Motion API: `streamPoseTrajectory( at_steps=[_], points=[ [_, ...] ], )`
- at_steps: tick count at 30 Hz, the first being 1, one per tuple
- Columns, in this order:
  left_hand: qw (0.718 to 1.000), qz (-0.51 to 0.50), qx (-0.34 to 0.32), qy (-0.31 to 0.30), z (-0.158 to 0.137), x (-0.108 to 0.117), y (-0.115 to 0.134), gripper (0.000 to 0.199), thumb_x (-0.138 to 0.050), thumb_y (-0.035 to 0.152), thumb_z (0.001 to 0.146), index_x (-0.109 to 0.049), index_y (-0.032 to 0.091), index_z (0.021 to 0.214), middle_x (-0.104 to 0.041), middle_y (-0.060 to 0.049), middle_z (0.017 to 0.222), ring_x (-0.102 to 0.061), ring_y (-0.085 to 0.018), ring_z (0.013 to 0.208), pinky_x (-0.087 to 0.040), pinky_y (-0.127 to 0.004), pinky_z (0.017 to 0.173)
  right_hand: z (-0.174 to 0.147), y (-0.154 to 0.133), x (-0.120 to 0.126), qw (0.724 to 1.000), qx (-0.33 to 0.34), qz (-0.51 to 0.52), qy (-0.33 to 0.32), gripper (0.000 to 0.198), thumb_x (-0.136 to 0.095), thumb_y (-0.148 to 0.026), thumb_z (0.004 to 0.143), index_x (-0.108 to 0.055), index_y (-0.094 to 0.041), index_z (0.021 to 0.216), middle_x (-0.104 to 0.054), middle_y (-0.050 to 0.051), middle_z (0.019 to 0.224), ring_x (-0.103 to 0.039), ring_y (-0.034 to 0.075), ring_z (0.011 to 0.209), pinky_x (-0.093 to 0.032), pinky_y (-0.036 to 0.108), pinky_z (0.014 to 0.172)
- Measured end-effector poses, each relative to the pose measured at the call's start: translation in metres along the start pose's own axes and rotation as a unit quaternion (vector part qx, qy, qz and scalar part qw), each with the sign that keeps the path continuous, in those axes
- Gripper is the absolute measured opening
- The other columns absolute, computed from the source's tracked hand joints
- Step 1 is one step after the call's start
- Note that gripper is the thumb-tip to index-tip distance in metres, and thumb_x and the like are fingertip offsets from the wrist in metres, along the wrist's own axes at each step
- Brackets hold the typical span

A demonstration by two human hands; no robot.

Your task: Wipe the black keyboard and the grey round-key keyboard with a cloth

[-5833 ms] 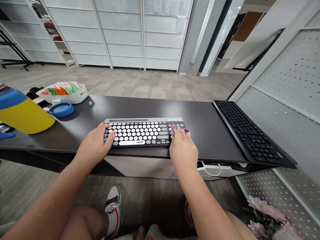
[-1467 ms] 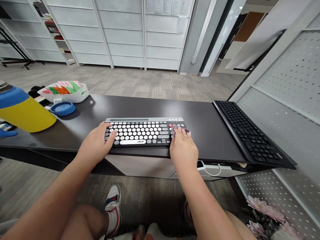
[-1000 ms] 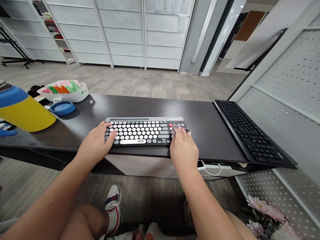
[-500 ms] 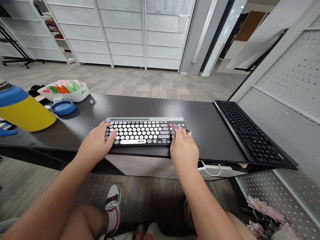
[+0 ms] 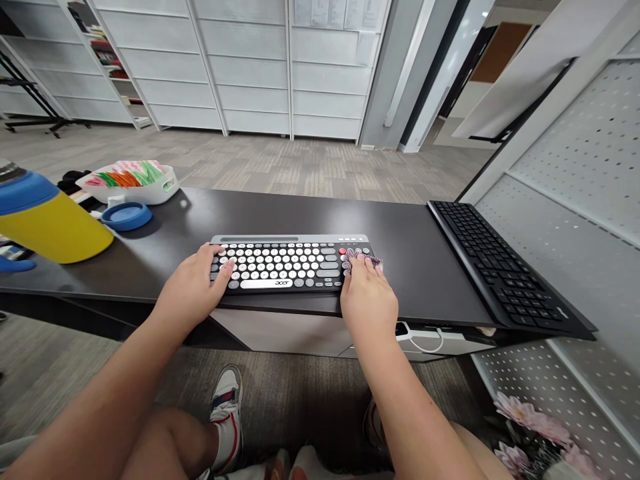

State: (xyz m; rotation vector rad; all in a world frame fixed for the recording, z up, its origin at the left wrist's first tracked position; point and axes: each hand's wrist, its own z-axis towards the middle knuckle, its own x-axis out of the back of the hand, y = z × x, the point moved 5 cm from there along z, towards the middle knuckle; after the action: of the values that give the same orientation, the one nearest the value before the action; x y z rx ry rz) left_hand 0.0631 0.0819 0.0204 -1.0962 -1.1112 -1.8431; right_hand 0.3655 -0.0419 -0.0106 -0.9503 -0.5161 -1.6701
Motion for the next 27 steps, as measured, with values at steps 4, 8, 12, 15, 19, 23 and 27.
streamPoseTrajectory(
  at_steps=[4, 8, 12, 15, 19, 23, 27],
  points=[
    [1.0, -0.002, -0.005, 0.002, 0.0002, 0.0013, 0.0011, 0.055, -0.037, 0.054, 0.105, -0.054, 0.016, 0.142, -0.062, -0.019, 0.149, -0.06, -0.04, 0.133, -0.05, -0.055, 0.107, 0.0001, -0.0003, 0.0, 1.0, 0.005, -0.002, 0.004, 0.035, -0.051, -0.019, 0.104, -0.072, -0.011, 0.131, -0.075, 0.015, 0.135, -0.072, 0.03, 0.125, -0.058, 0.042, 0.106],
    [1.0, -0.004, -0.003, 0.001, 0.0002, 0.0011, 0.0011, 0.055, -0.037, 0.054, 0.106, -0.054, 0.016, 0.142, -0.061, -0.019, 0.15, -0.058, -0.04, 0.137, -0.049, -0.054, 0.11, 0.0001, -0.0004, -0.0006, 1.0, 0.004, -0.001, 0.002, 0.036, -0.05, -0.02, 0.105, -0.072, -0.011, 0.132, -0.075, 0.015, 0.135, -0.071, 0.029, 0.126, -0.057, 0.042, 0.106],
    [1.0, -0.001, -0.008, 0.006, 0.0, 0.0002, 0.0, 0.056, -0.037, 0.054, 0.106, -0.054, 0.015, 0.142, -0.06, -0.019, 0.15, -0.059, -0.04, 0.136, -0.049, -0.054, 0.109, 0.0001, -0.0006, 0.0003, 1.0, 0.002, 0.002, 0.002, 0.036, -0.05, -0.02, 0.105, -0.071, -0.011, 0.132, -0.075, 0.016, 0.135, -0.071, 0.03, 0.126, -0.058, 0.043, 0.106],
    [1.0, 0.002, -0.013, 0.01, -0.0002, 0.0001, -0.0006, 0.057, -0.036, 0.054, 0.106, -0.055, 0.015, 0.142, -0.06, -0.019, 0.151, -0.057, -0.039, 0.137, -0.048, -0.053, 0.111, 0.0, -0.0009, 0.001, 1.0, 0.001, 0.001, 0.002, 0.035, -0.051, -0.019, 0.104, -0.072, -0.011, 0.131, -0.075, 0.016, 0.134, -0.071, 0.03, 0.126, -0.058, 0.043, 0.105],
    [1.0, 0.001, -0.015, 0.013, -0.0003, 0.0005, 0.0001, 0.055, -0.036, 0.054, 0.106, -0.055, 0.016, 0.142, -0.061, -0.018, 0.15, -0.058, -0.038, 0.137, -0.047, -0.052, 0.112, -0.0003, -0.0008, 0.0008, 1.0, 0.001, 0.0, 0.004, 0.035, -0.05, -0.02, 0.104, -0.072, -0.011, 0.131, -0.075, 0.016, 0.134, -0.072, 0.029, 0.125, -0.058, 0.042, 0.105],
    [1.0, 0.001, -0.012, 0.009, -0.0001, 0.001, 0.0017, 0.056, -0.036, 0.053, 0.106, -0.055, 0.015, 0.141, -0.061, -0.019, 0.15, -0.058, -0.039, 0.137, -0.047, -0.052, 0.112, -0.0004, -0.0009, 0.001, 1.0, 0.002, 0.001, 0.008, 0.036, -0.049, -0.02, 0.104, -0.072, -0.012, 0.13, -0.075, 0.016, 0.133, -0.072, 0.029, 0.125, -0.058, 0.042, 0.105],
    [1.0, 0.001, -0.009, 0.009, -0.0002, 0.0013, 0.0017, 0.055, -0.036, 0.054, 0.106, -0.055, 0.016, 0.142, -0.06, -0.019, 0.15, -0.056, -0.039, 0.139, -0.046, -0.051, 0.113, -0.0002, -0.0011, 0.0012, 1.0, -0.002, 0.009, 0.003, 0.037, -0.048, -0.021, 0.104, -0.073, -0.013, 0.13, -0.075, 0.016, 0.134, -0.072, 0.03, 0.125, -0.058, 0.043, 0.104]
  ],
)
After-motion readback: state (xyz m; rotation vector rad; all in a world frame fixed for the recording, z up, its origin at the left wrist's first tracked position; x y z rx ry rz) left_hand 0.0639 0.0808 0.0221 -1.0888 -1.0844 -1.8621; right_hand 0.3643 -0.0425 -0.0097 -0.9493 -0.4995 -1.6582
